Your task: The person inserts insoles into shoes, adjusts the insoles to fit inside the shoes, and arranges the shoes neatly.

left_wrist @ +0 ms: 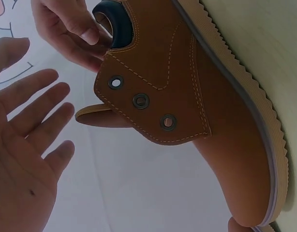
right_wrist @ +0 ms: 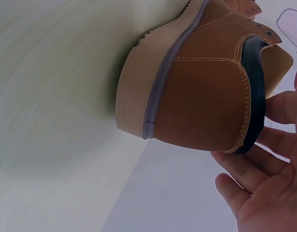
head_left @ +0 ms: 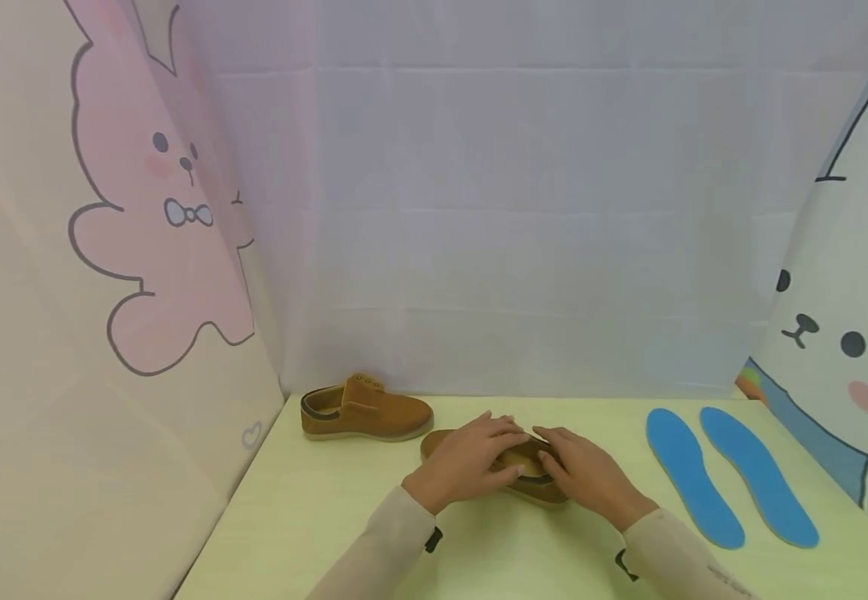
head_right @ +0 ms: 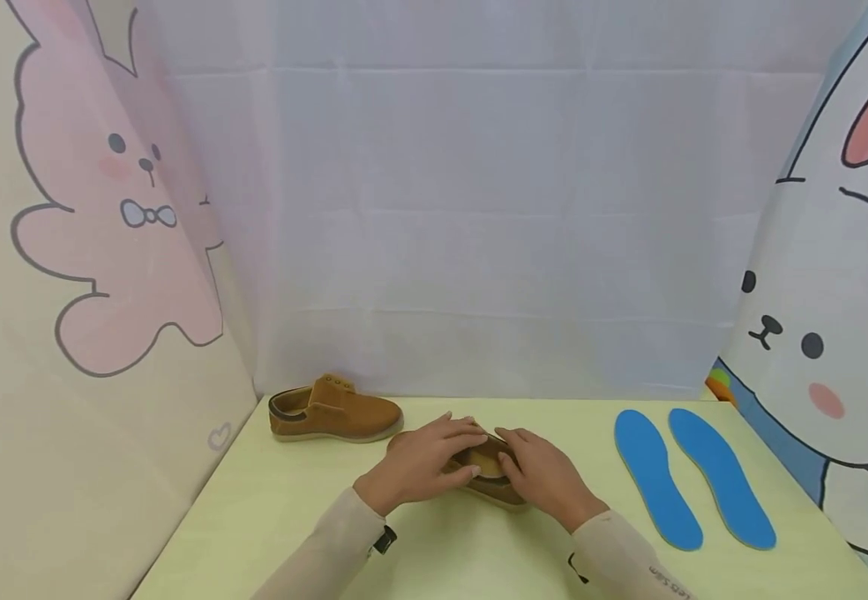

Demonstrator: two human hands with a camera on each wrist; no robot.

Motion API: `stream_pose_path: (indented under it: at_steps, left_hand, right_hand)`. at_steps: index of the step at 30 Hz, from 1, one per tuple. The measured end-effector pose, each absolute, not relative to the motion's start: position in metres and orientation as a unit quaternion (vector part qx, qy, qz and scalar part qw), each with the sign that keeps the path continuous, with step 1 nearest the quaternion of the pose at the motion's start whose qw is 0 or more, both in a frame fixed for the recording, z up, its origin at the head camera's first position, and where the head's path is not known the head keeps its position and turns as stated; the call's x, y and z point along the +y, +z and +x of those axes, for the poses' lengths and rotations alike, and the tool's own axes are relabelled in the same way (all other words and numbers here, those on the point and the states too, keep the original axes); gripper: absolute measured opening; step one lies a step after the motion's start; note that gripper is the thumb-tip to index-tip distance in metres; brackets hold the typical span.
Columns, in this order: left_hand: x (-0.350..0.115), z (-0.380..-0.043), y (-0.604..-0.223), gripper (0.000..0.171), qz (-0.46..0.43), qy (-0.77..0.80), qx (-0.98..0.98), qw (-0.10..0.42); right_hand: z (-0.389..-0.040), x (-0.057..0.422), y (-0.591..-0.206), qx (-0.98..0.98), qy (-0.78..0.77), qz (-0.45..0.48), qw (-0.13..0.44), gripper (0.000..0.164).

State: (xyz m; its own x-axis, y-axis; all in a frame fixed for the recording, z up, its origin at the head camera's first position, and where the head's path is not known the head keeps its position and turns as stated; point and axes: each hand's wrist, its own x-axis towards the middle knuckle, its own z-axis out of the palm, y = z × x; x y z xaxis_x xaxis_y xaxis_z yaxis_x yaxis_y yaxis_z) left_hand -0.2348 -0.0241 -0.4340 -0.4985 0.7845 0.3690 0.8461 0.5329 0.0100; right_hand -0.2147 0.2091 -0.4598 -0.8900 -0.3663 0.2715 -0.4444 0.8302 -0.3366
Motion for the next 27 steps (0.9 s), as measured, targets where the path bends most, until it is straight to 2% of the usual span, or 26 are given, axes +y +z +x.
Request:
stream_pose_path:
  at_steps: [5, 9, 13, 20, 24, 27]
  left_hand:
    - [-0.024, -0.241, -0.436, 0.042, -0.459, -0.093, -0.879, 0.093]
    - [-0.026, -0.243, -0.435, 0.04, -0.425, -0.103, -0.897, 0.064]
    - [-0.028, -0.244, -0.431, 0.036, -0.4, -0.106, -0.907, 0.076]
    - [-0.033, -0.248, -0.434, 0.03, -0.349, -0.039, -0.927, 0.132]
    - [-0.037, -0.248, -0.439, 0.025, -0.315, -0.039, -0.939, 0.134]
    - [-0.038, -0.249, -0.443, 0.028, -0.304, -0.044, -0.942, 0.135]
  right_hand:
    - [-0.216, 0.207, -0.462, -0.953, 0.204, 0.206, 0.09, 0.042]
    - [-0.215, 0.205, -0.461, -0.953, 0.206, 0.203, 0.094, 0.04]
    - [-0.215, 0.204, -0.459, -0.95, 0.206, 0.209, 0.103, 0.04]
    - [-0.219, 0.202, -0.455, -0.947, 0.205, 0.219, 0.116, 0.039]
    - [-0.221, 0.201, -0.454, -0.947, 0.205, 0.22, 0.113, 0.038]
    - [-0.222, 0.199, -0.453, -0.944, 0.207, 0.227, 0.124, 0.034]
